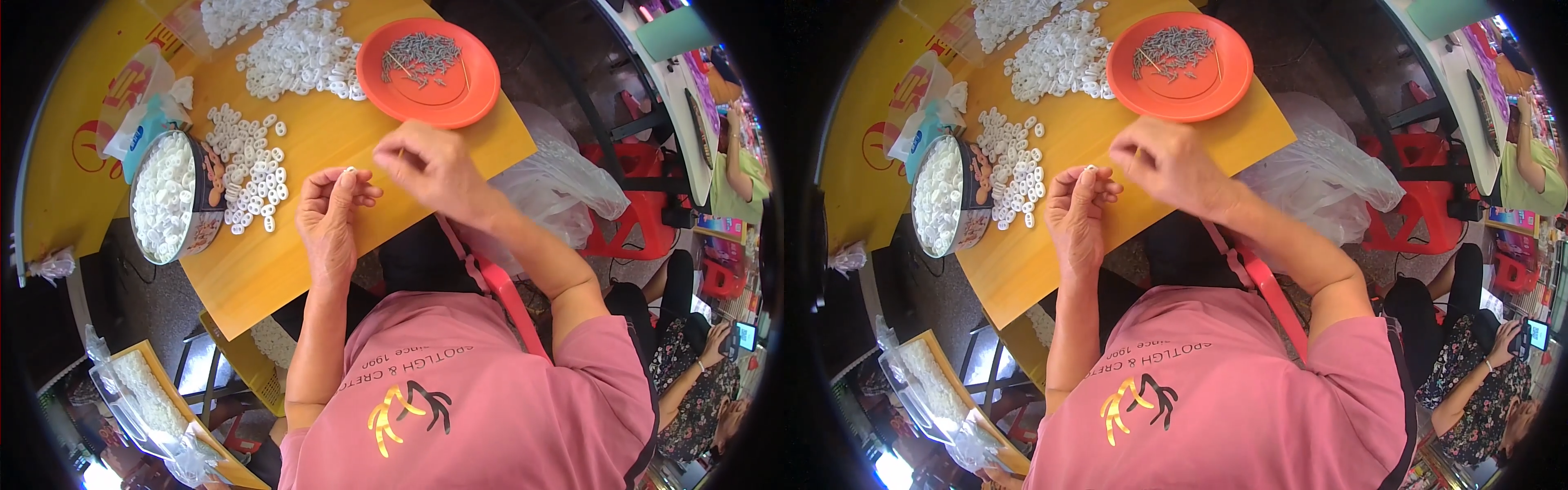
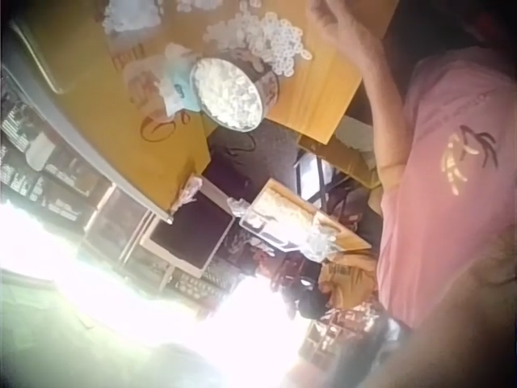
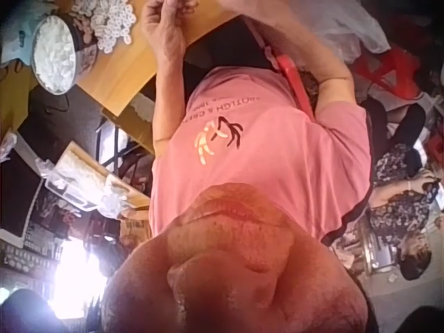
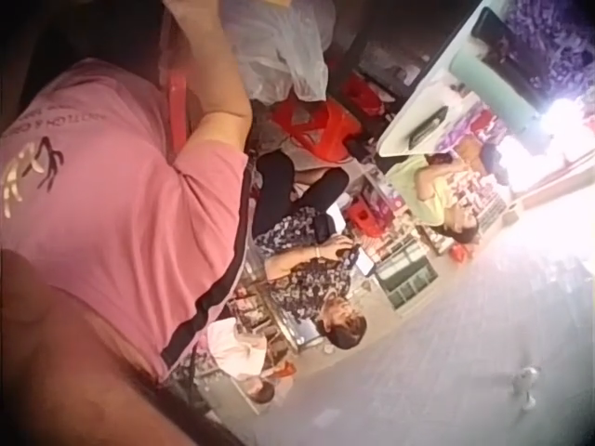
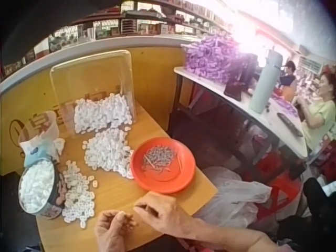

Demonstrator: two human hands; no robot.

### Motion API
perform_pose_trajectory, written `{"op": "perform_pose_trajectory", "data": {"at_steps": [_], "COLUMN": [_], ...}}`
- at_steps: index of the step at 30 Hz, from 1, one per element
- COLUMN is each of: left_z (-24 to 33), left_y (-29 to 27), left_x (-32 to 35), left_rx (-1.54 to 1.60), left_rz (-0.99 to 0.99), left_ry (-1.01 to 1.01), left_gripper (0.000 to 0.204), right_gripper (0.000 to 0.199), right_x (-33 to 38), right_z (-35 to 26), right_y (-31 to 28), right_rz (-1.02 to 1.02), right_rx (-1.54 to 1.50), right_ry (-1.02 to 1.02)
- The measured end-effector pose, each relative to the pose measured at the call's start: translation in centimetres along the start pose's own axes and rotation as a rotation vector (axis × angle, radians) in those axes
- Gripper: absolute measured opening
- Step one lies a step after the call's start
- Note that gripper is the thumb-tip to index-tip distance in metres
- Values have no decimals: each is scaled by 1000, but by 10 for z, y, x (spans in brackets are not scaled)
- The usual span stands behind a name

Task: Assemble small white circular plastic parts with metal pins on a wooden table.

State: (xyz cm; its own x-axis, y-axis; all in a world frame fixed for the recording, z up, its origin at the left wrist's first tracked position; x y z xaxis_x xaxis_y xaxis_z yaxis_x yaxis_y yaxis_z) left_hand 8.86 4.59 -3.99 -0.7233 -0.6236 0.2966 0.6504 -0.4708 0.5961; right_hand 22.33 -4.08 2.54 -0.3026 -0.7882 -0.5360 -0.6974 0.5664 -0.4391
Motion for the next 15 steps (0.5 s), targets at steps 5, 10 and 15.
{"op": "perform_pose_trajectory", "data": {"at_steps": [5,10,15], "left_z": [5,2,2], "left_y": [-7,-6,-7], "left_x": [1,0,0], "left_rx": [-189,-255,-287], "left_rz": [30,9,-4], "left_ry": [29,21,19], "left_gripper": [14,17,18], "right_gripper": [8,8,10], "right_x": [-31,-44,-47], "right_z": [44,70,85], "right_y": [-55,-65,-57], "right_rz": [-53,-232,-412], "right_rx": [521,703,709], "right_ry": [-174,-292,-326]}}
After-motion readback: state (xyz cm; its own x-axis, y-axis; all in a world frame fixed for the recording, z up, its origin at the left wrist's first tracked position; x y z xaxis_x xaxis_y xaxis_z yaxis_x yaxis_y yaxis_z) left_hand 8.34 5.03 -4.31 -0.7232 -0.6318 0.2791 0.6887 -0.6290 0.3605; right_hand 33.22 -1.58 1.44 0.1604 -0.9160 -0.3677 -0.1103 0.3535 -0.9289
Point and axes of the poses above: each hand's wrist, its own x-axis away from the middle knuckle, its own y-axis out of the palm, z = x × y, the point moved 6 cm from there along -x, towards the middle knuckle, and after that the axes turned 11 degrees about -y, right-handed, at the moved point
